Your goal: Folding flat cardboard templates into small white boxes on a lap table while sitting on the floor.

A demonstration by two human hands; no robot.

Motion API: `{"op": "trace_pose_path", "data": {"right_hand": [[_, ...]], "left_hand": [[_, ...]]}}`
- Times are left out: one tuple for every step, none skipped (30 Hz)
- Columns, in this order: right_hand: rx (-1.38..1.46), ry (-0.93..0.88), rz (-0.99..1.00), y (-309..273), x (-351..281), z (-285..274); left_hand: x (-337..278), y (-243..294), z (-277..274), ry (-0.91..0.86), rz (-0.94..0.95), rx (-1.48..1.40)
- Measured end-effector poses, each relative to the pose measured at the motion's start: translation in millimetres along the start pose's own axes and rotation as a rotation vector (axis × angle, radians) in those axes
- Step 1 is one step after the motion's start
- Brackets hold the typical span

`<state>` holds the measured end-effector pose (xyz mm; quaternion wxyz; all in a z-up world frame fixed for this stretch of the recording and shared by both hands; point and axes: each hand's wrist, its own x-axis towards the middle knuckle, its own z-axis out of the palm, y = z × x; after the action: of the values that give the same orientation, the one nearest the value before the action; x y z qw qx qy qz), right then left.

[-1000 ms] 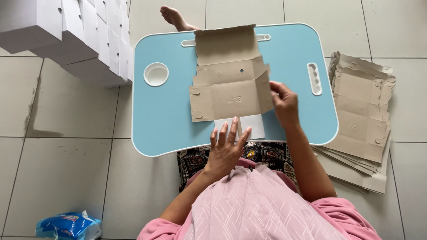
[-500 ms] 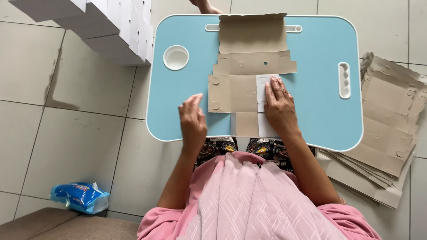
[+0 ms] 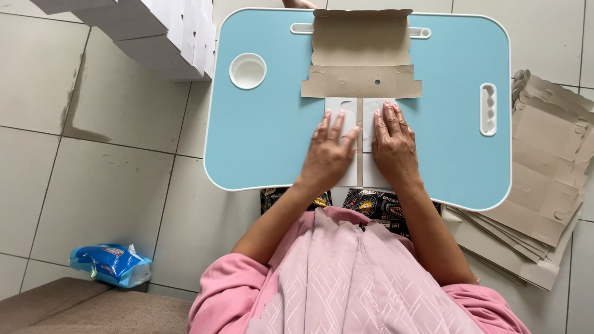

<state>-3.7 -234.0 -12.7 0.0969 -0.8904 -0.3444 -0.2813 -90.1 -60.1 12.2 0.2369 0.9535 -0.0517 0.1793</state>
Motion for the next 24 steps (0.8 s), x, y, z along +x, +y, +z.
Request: {"op": "trace_pose_path", "data": {"right_hand": [[-0.007,0.0,0.003,0.7,-0.1,-0.2],[-0.008,-0.003,0.005,7.9,-0.4,3.6],[0.048,0.001,-0.011,15.3,-1.0,7.4],[0.1,0.006,-0.024,23.0,-1.8,10.9],[0.097,0.004,-0.019,34.0,5.0,-3.1],[0.432,-0.059,0.109,46.7,13.6,-16.9],[0.768,-0.12,0.235,59.4,21.9,-31.2],[0.764,-0.117,0.24,71.9,25.1,-28.2],[0.72,-0.106,0.318,84.4,28.0,-25.4],[0.674,-0.093,0.398,97.2,29.5,-23.2],[0.668,-0.088,0.406,92.9,34.7,-23.1],[0.796,-0.091,0.432,90.2,40.8,-23.4],[0.924,-0.093,0.456,87.5,47.2,-23.5],[0.918,-0.089,0.459,79.5,58.2,-33.8],[0.998,-0.07,0.466,70.9,69.1,-43.9],[1.088,-0.058,0.472,58.1,78.6,-52.1],[1.092,-0.062,0.474,56.3,80.2,-45.6],[1.051,-0.036,0.427,54.1,84.8,-37.9],[1.011,-0.009,0.379,51.6,89.4,-30.4],[1.014,-0.009,0.375,56.6,85.0,-5.5],[0.76,0.007,0.229,61.7,80.8,19.3],[0.503,0.025,0.086,68.2,77.3,44.1],[0.503,0.028,0.085,61.2,78.8,39.7],[0.353,0.055,0.001,54.2,79.2,35.0]], "left_hand": [[4.2,12.4,2.8,-0.208,-0.036,0.174],[5.5,16.0,1.4,-0.211,-0.035,0.172],[6.7,19.7,0.3,-0.258,-0.046,0.188],[8.4,23.4,-0.8,-0.305,-0.053,0.203],[5.9,22.1,-0.8,-0.309,-0.048,0.201],[6.3,20.4,-0.4,-0.335,-0.052,0.206],[6.8,18.9,-0.2,-0.361,-0.056,0.21],[7.3,19.3,-0.7,-0.362,-0.049,0.209],[7.6,19.8,-1.2,-0.371,-0.058,0.215],[7.9,20.5,-1.0,-0.381,-0.064,0.22],[6.7,21.1,-2.6,-0.383,-0.052,0.217],[7.0,22.2,-3.6,-0.38,-0.059,0.213],[7.3,23.0,-4.7,-0.376,-0.067,0.209],[7.5,20.2,0.6,-0.375,-0.06,0.206],[7.3,17.1,5.8,-0.314,-0.015,0.186],[2.2,13.1,9.2,-0.258,0.018,0.169],[1.5,14.3,9.6,-0.262,0.014,0.17],[2.3,13.8,9.2,-0.267,0.016,0.178],[3.1,13.4,8.6,-0.271,0.019,0.186],[2.2,14.0,7.7,-0.269,0.016,0.19],[1.4,14.8,6.9,-0.277,-0.014,0.204],[2.4,15.4,6.8,-0.283,-0.039,0.218],[1.8,10.6,8.3,-0.28,-0.038,0.22],[0.7,6.3,10.0,-0.128,-0.026,0.04]]}}
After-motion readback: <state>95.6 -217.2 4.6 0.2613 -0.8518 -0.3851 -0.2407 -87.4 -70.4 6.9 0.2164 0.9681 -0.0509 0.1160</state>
